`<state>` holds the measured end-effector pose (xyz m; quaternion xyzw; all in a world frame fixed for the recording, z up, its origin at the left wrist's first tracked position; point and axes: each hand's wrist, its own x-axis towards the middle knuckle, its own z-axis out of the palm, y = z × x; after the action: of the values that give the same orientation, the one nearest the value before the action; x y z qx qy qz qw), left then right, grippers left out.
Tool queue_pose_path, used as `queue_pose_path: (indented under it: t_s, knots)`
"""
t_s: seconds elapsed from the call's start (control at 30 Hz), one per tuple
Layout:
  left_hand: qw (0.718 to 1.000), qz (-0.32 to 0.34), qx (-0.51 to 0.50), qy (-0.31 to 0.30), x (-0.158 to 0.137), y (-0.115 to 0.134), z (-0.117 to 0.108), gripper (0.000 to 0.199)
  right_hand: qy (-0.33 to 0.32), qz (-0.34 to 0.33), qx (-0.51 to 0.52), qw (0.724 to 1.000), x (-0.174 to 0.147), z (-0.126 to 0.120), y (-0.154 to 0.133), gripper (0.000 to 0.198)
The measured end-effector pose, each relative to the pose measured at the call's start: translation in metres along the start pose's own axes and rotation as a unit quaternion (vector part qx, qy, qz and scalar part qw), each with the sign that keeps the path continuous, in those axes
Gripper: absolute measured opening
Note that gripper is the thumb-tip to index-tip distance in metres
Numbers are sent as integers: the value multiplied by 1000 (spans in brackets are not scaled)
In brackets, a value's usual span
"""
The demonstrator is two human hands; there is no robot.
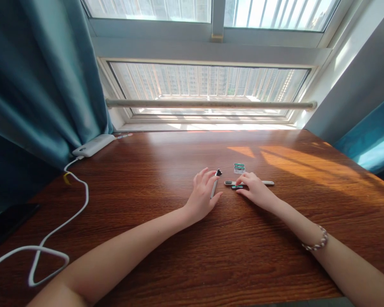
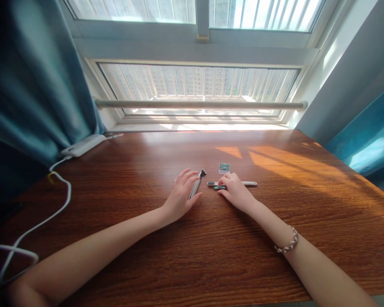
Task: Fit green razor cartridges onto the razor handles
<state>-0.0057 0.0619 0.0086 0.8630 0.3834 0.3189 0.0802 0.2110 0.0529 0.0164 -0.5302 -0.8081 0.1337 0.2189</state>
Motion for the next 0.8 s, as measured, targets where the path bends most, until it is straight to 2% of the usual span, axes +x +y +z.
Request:
queue_pose_path:
  t_s: [0.27,0.43,0.57,0.7,0.8]
  knots:
    - [999,49,12,-9,0,2,-1,34,-21,-4,-27,999,-4,3,-5,4]
    - [997,68,7,-25,0,3,0,29,-19,-43,-84,995,-6,9,-6,3]
    - [996,81,-4,-35,0,3,1,27,-11,-56,-92,994,-7,15,-3,1]
    - [995,77,-45,-41,0,2,2,28,-5,-60,-90,994,-6,17,-2,1]
    - [988,67,-137,-33,1,4,1,30,5,-78,-72,994,-6,14,-7,4]
